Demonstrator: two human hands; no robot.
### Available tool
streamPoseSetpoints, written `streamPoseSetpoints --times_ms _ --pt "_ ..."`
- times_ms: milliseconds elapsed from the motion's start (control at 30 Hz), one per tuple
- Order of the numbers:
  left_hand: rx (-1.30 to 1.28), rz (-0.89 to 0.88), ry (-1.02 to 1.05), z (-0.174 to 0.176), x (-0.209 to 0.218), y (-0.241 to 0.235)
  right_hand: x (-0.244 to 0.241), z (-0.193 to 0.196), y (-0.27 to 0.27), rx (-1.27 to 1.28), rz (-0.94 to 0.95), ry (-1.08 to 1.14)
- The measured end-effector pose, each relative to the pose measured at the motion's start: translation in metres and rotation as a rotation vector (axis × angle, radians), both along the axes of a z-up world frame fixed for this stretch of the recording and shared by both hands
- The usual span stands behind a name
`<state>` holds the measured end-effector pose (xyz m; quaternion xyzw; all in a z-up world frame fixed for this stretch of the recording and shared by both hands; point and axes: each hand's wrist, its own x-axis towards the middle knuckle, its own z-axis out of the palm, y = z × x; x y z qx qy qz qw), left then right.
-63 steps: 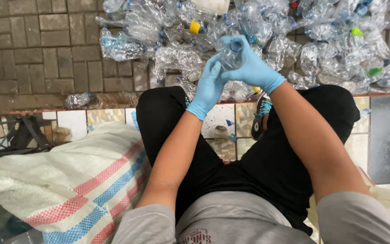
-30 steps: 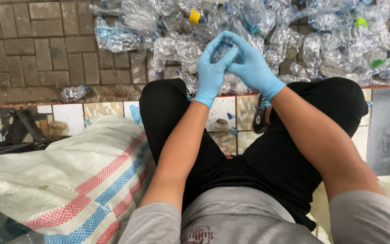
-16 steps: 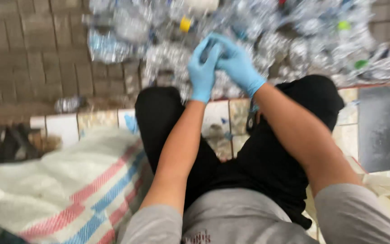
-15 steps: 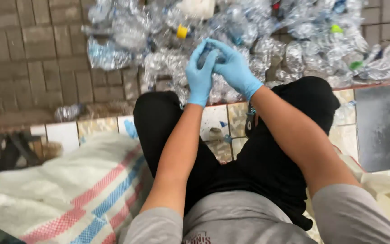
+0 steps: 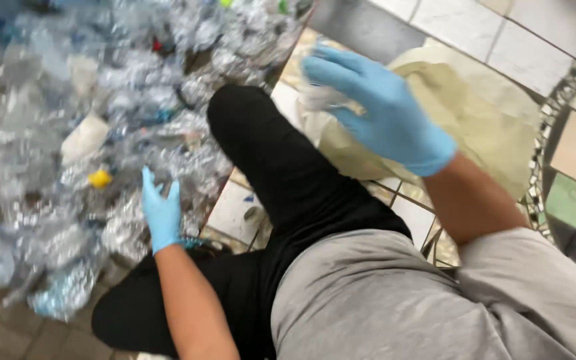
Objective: The person sits on the floor and repeatedly picks up plastic bottles from a large pile, crushes them by hand, and places them into a large sack. The person handles the bottles one by one, crushing each before depositing it.
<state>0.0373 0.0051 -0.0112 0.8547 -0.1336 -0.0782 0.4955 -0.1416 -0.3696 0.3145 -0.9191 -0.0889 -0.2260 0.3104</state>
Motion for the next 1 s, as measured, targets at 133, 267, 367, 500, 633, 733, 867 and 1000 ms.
streamPoseSetpoints --times_ms 133,267,367,500,633,733,867,1000 --pt "0.229 -0.053 0.183 0.018 -0.008 0.000 -0.075 0.007 -0.044 -0.185 -0.174 0.135" --pt "0.213 -0.064 0.254 -0.024 -0.002 0.021 -0.117 -0.038 -0.080 -0.292 -0.242 0.291" --pt "0.326 -0.047 0.235 -0.064 0.000 0.040 -0.133 -0.098 -0.106 -0.567 -0.279 0.371" --pt "0.326 -0.064 0.407 -0.012 -0.014 0.029 -0.137 -0.161 -0.158 -0.788 -0.342 0.753" --pt "0.314 -0.089 0.326 -0.015 -0.015 0.039 -0.153 -0.173 -0.177 -0.846 -0.459 0.619" --pt "0.262 -0.065 0.375 -0.015 -0.018 0.045 -0.142 -0.140 -0.160 -0.676 -0.438 0.813" --pt "0.095 -0.120 0.385 -0.065 -0.005 0.066 -0.143 -0.105 -0.141 -0.510 -0.389 0.749" --pt "0.225 -0.071 0.365 -0.055 -0.007 0.060 -0.129 -0.036 -0.109 -0.467 -0.377 0.805"
